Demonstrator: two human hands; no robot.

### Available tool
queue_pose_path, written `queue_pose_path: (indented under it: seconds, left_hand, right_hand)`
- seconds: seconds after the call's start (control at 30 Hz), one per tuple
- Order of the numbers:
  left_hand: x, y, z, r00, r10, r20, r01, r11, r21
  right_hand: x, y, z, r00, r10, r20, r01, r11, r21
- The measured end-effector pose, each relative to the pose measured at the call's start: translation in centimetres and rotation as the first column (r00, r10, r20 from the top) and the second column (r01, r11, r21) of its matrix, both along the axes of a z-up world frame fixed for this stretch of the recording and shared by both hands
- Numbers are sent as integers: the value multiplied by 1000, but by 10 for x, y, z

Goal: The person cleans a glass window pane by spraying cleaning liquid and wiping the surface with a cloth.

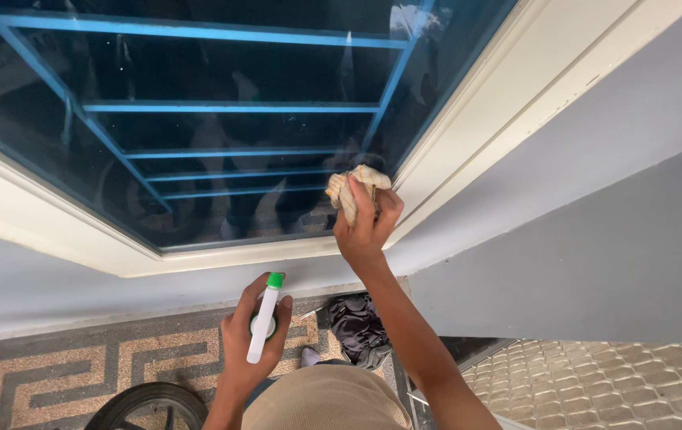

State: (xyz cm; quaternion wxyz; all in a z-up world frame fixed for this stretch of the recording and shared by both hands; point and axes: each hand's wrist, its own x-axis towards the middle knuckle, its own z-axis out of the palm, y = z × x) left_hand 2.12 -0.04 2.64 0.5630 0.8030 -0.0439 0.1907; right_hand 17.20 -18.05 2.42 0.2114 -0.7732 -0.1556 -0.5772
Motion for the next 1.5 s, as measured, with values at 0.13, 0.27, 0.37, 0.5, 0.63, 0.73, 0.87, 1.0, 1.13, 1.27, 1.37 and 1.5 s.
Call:
queue_pose_path:
  seconds: [0.13,0.27,0.37,0.5,0.63,0.73,0.87,1.0,1.13,1.27,1.37,1.5]
  left_hand:
    - [-4,2,2,1000,5,-13,-5,1000,1]
    - [-9,11,4,1000,13,6,-13,1000,-8]
    - [-12,21,6,999,32,19,-32,999,-15]
    - [-13,40,10,997,71,28,-70,997,-11]
    - [-15,61,13,996,88,24,-88,996,-23]
    - [-16,78,15,995,93,33,-92,995,-27]
    - [-16,103,15,995,96,30,-96,995,-23]
    - [-13,125,13,996,42,75,-40,999,-25]
    - [-12,144,19,997,-2,72,4,1000,-24]
    - [-11,166,25,999,-29,40,30,1000,-11]
    - [-12,183,29,1000,-20,10,21,1000,-16]
    - [-14,200,30,1000,7,23,-7,1000,-3]
  right_hand:
    - [-1,-2,9,1000,24,6,-24,1000,19]
    - [4,10,55,995,76,63,-85,986,146]
    - [6,29,99,994,22,108,-37,989,142]
    - [8,76,130,981,74,177,-92,991,94]
    - [12,129,100,956,183,228,-198,979,46]
    - [8,151,42,974,199,111,-196,980,-34]
    - [5,142,-27,993,111,47,-108,992,-63]
    - [-2,115,-31,998,47,-34,-47,999,12]
    - [-3,114,40,999,-26,19,22,979,204]
    - [-9,140,120,999,-25,42,14,970,244]
    - [9,190,161,980,16,200,-56,979,198]
    - [0,258,179,973,9,230,-37,992,118]
